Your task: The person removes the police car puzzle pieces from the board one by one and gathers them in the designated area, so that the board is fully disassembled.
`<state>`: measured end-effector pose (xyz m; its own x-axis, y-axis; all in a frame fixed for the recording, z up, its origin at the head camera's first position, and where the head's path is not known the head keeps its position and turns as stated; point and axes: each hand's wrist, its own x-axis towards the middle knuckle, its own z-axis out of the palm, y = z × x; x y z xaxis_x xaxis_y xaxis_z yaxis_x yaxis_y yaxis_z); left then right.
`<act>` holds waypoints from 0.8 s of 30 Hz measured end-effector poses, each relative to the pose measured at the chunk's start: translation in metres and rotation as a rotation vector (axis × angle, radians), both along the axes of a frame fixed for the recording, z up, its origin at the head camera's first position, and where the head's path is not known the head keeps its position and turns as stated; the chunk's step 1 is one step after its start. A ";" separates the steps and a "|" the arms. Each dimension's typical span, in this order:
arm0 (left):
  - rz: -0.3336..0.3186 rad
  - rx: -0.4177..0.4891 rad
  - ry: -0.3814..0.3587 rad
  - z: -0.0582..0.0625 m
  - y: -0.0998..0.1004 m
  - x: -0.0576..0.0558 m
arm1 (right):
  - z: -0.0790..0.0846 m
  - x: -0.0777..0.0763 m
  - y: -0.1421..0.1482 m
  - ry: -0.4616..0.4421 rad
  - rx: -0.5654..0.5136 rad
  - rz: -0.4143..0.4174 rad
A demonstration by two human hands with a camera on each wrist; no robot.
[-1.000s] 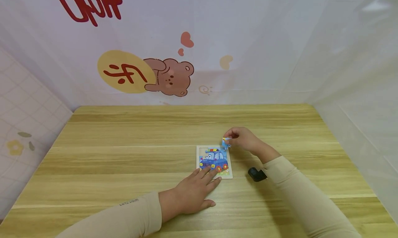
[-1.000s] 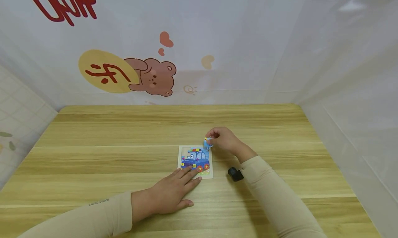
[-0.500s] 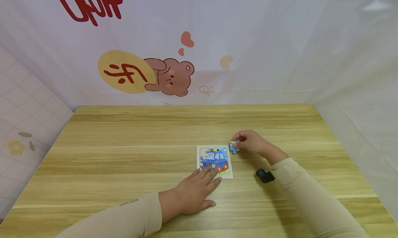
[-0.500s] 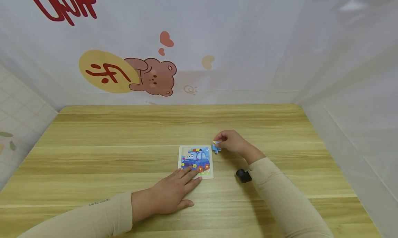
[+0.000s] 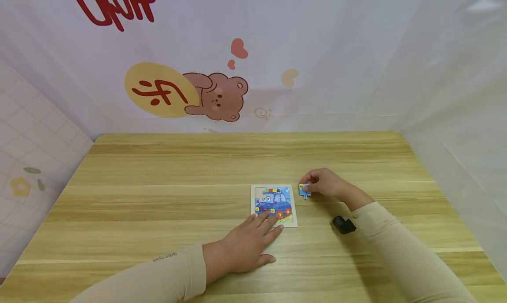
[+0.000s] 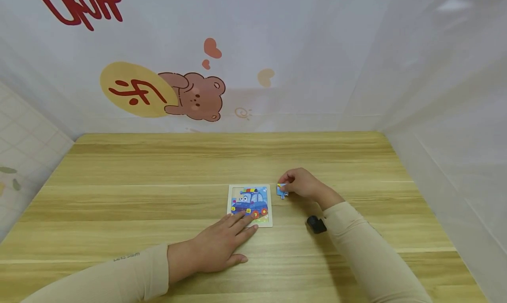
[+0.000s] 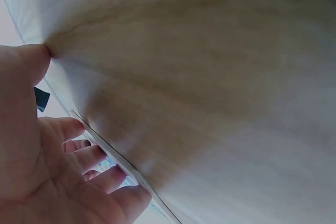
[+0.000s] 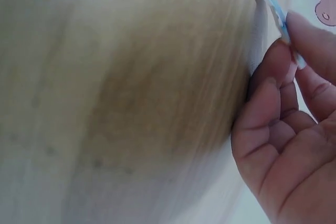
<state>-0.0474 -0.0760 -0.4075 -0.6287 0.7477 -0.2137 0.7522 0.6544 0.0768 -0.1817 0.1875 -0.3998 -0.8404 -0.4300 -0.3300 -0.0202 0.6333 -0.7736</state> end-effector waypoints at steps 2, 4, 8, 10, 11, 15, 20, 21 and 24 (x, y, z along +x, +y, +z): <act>0.000 0.002 0.004 0.000 0.000 0.000 | 0.000 0.000 0.000 0.017 0.019 0.002; 0.000 0.005 0.010 0.001 0.000 0.000 | 0.001 0.001 -0.001 0.035 0.040 0.000; 0.000 0.014 0.022 0.001 -0.001 0.001 | 0.000 0.001 -0.002 0.065 0.080 -0.009; -0.002 0.016 0.030 0.000 -0.001 0.001 | -0.001 0.001 -0.002 0.081 0.093 -0.009; -0.003 0.016 0.034 0.000 -0.001 0.001 | -0.001 0.001 -0.003 0.087 0.099 -0.010; -0.005 0.018 0.040 0.000 -0.001 0.001 | 0.001 0.003 -0.004 0.107 0.121 -0.010; -0.013 0.014 0.042 -0.001 -0.001 0.001 | 0.003 0.006 -0.007 0.137 0.151 -0.007; -0.015 0.013 0.042 -0.001 -0.001 0.001 | 0.003 0.007 -0.007 0.143 0.157 -0.004; -0.017 0.013 0.044 -0.002 -0.001 0.001 | 0.004 0.008 -0.008 0.163 0.177 0.004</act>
<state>-0.0461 -0.0774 -0.4091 -0.6241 0.7612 -0.1763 0.7663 0.6403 0.0523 -0.1736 0.1791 -0.3953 -0.8872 -0.3810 -0.2601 -0.1388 0.7582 -0.6371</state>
